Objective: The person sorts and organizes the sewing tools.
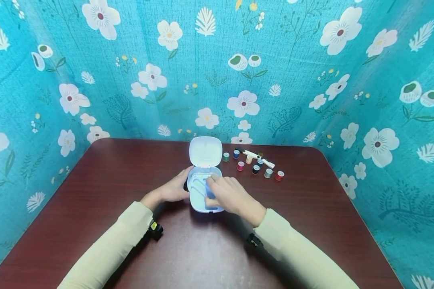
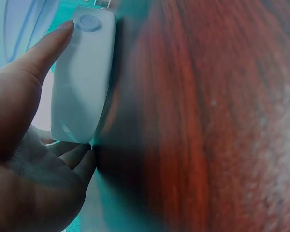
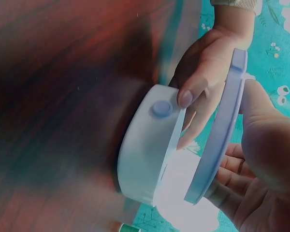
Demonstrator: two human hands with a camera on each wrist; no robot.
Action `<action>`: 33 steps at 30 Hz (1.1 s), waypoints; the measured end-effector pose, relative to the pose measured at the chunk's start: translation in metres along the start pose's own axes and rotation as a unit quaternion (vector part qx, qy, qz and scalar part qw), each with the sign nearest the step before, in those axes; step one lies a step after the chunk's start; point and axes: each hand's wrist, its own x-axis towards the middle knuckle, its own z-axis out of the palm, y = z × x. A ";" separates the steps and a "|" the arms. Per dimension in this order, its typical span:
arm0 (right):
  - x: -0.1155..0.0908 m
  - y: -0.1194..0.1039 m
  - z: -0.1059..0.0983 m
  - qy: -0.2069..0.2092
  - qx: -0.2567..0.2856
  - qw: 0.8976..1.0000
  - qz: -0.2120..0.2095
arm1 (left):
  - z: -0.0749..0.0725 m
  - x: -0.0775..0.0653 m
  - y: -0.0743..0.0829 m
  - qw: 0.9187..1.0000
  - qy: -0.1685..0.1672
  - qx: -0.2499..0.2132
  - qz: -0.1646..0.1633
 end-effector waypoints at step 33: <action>-0.031 -0.036 0.017 -0.062 -0.008 0.996 -0.070 | 0.003 -0.001 0.004 1.000 0.002 -0.019 -0.024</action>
